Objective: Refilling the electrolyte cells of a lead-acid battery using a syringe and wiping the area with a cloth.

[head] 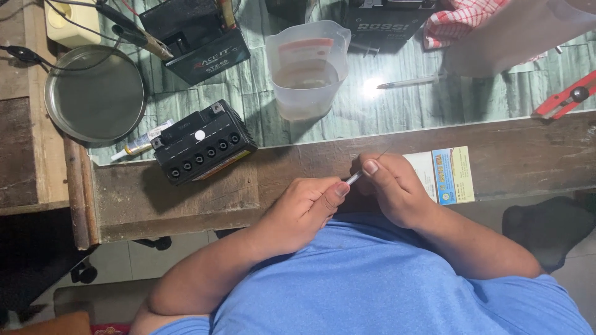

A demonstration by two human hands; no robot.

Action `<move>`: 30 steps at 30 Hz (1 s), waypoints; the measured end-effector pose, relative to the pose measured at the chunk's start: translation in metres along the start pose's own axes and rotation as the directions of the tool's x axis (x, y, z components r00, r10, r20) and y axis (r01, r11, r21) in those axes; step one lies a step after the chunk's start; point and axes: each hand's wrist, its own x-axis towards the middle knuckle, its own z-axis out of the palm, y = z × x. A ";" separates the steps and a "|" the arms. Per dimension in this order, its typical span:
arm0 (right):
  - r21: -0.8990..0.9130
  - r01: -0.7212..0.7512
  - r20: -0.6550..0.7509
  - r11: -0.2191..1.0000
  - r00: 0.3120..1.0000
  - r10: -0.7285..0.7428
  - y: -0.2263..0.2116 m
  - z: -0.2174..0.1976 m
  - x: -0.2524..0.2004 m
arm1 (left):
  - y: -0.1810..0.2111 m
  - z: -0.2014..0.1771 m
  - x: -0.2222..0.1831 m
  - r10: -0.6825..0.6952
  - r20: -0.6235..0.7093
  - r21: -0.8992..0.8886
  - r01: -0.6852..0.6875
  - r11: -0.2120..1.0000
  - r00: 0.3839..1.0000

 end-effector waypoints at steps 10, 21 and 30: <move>-0.337 -0.101 0.081 0.936 0.987 0.136 -0.038 -0.055 -0.003 | -0.003 -0.009 -0.001 0.095 -0.121 0.288 -0.056 0.956 0.988; -0.647 -0.413 -0.511 0.641 0.859 0.036 0.038 -0.348 -0.068 | -0.009 -0.012 -0.010 0.094 -0.086 0.398 -0.052 0.916 0.992; -0.926 -0.303 -0.303 0.227 0.952 0.033 0.034 -0.318 0.003 | -0.012 -0.013 -0.009 0.027 -0.114 0.366 0.016 0.930 0.993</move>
